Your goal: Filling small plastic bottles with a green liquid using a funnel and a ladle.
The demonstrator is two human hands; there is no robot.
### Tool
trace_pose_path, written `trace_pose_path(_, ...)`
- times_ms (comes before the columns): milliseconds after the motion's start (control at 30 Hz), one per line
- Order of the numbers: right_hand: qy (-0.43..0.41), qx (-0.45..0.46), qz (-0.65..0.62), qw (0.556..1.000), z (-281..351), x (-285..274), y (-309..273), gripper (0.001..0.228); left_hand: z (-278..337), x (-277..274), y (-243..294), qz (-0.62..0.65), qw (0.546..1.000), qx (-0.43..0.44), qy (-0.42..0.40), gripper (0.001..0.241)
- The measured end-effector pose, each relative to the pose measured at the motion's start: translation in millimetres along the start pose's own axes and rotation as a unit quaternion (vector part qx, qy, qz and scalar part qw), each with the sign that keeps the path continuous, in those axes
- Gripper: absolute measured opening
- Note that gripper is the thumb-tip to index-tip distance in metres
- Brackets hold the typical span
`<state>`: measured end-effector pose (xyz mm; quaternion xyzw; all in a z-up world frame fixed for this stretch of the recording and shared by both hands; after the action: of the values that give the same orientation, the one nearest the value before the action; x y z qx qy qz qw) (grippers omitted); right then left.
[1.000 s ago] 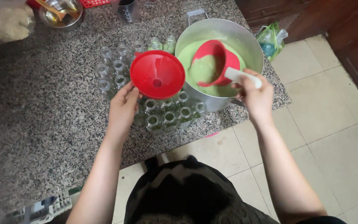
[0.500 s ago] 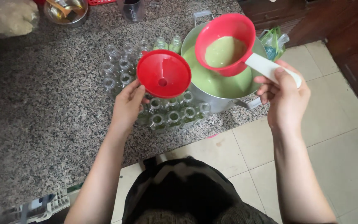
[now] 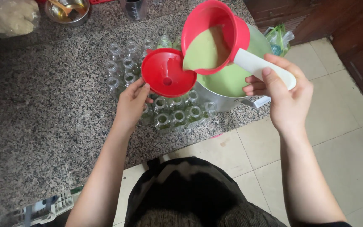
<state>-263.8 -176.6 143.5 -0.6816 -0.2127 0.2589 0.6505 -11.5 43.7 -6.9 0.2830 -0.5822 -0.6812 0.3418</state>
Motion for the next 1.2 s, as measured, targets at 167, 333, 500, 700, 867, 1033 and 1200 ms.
trace_pose_path(167,-0.005,-0.002,0.014,1.000,2,4,-4,0.033,1,1,4,-0.009,1.000,-0.006,0.003,0.050)
trace_pose_path(333,-0.007,-0.009,0.025,1.000,4,5,-5,0.034,2,2,7,-0.020,1.000,-0.014,0.000,0.049)
trace_pose_path(500,-0.019,-0.030,0.038,0.999,5,4,-5,0.033,3,4,8,-0.020,1.000,-0.007,0.004,0.049)
trace_pose_path(700,-0.019,-0.032,0.041,0.998,7,4,-5,0.033,4,4,9,-0.017,1.000,0.010,-0.008,0.049)
trace_pose_path(867,-0.024,-0.050,0.056,0.997,7,4,-8,0.033,2,4,5,-0.015,1.000,0.000,-0.005,0.050)
trace_pose_path(1033,-0.026,-0.060,0.058,0.996,8,3,-9,0.033,4,5,7,-0.019,1.000,0.001,-0.006,0.050)
trace_pose_path(1200,-0.033,-0.075,0.071,0.994,10,5,-14,0.033,5,6,12,-0.016,1.000,0.004,-0.014,0.051)
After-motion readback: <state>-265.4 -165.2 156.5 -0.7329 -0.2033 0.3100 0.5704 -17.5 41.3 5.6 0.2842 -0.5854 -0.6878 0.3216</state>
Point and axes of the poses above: each hand's wrist, its own z-axis away from the middle knuckle, its own x-axis out of the palm, y = z × x, the point moved 3 cm from there along -z, towards the middle knuckle, and after that the axes turned 9 degrees about x, right-handed, at the moved point
